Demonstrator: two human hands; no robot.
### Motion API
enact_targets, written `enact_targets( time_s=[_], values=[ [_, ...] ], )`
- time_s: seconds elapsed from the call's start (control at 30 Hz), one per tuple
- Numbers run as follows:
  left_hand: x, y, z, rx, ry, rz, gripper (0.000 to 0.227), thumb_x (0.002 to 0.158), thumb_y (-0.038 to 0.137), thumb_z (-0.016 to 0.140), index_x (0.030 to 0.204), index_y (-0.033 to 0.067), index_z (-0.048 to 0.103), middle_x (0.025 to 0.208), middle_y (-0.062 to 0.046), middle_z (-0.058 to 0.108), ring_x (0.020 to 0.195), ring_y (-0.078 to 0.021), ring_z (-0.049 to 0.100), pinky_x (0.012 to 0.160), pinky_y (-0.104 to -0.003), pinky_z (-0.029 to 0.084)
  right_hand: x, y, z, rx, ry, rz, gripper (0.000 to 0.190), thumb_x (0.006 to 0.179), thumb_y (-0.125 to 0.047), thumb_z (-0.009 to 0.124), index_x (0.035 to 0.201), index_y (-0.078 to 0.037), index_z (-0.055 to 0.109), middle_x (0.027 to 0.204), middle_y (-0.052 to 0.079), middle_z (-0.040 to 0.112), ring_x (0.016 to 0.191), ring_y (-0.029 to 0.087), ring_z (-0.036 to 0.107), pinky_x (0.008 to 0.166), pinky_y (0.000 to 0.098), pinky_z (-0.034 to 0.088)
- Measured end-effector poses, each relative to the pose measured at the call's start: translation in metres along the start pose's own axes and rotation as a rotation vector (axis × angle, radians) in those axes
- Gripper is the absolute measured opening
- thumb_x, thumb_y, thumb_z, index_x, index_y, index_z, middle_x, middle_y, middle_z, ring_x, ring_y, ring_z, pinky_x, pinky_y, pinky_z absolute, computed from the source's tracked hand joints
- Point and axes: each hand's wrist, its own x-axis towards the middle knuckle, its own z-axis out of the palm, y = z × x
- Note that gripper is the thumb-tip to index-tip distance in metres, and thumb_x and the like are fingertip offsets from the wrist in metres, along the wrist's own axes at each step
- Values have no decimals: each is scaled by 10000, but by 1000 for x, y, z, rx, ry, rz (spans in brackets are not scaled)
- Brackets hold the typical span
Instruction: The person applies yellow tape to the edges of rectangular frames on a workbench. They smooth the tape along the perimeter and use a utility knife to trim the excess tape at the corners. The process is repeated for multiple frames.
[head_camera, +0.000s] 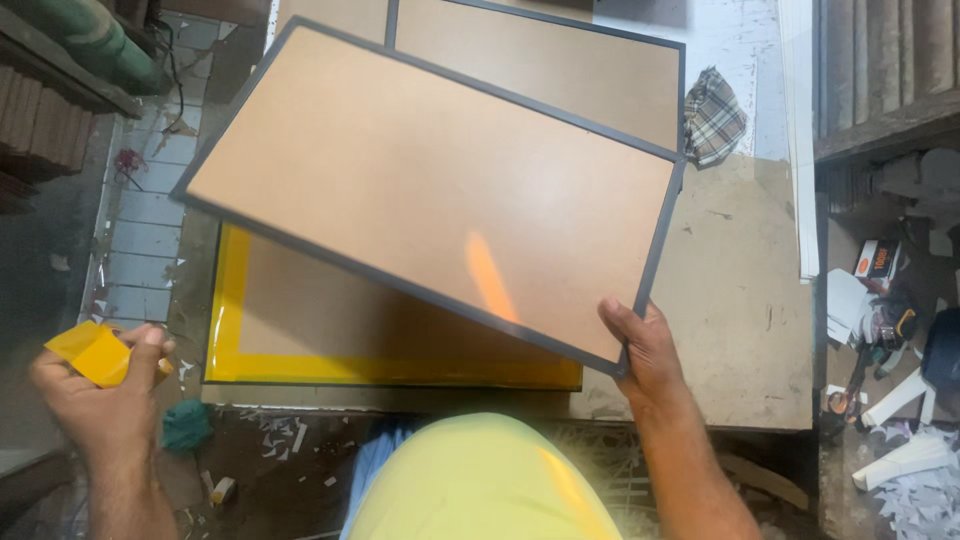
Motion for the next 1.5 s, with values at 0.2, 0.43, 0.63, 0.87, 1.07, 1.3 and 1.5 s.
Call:
enact_targets(
  time_s=[0.2,0.43,0.63,0.87,1.07,1.3,1.5],
  values=[
    [-9,-7,-21,-10,75,-339,533,1101,203,693,1415,20,303,1329,-203,673,1028,-229,749,876,-374,607,-4,51,-84,25,-223,24,292,1115,-124,736,1266,83,595,968,87,638,867,143,608,730,310,519],
    [-11,-8,-22,537,-293,-247,854,756,266,890,1388,9,376,1279,-163,695,1084,-266,705,926,-409,569,0,67,-59,-769,103,219,483,882,-356,768,1211,-24,643,992,91,752,864,156,722,750,304,592],
    [-8,-18,-8,1085,-503,-171,890,750,369,885,1485,121,449,1198,-244,700,1054,-428,701,850,-515,571,-39,47,-26,-1819,409,-102,669,801,-538,822,1276,-99,650,1120,139,705,922,271,720,757,427,576],
    [-11,-19,-14,1143,-492,-34,745,846,324,839,1485,173,488,1052,-222,727,957,-445,709,800,-532,560,-56,95,-46,-1766,152,-160,373,801,-270,814,1126,-134,689,1031,136,731,972,359,698,810,479,560],
    [-10,-19,-10,1236,-520,-162,757,845,323,847,1499,194,488,987,-212,739,908,-436,737,784,-524,577,-57,108,-65,-1704,144,-292,386,795,-164,801,1147,-92,662,1010,162,710,941,388,686,796,483,556],
    [-27,-2,-6,1062,-334,8,720,830,328,865,1426,113,523,1089,-231,716,948,-471,703,782,-528,555,-57,109,-64,-1557,157,-264,455,801,-166,818,1215,-82,648,1044,162,704,951,363,698,805,461,568],
    [-93,73,37,918,-227,-185,474,1000,372,752,1344,80,604,972,-185,752,808,-358,734,699,-441,565,-61,69,-67,-1702,24,-134,647,758,-242,848,1337,-105,592,1191,112,691,1020,312,692,830,440,564]
  ],
)
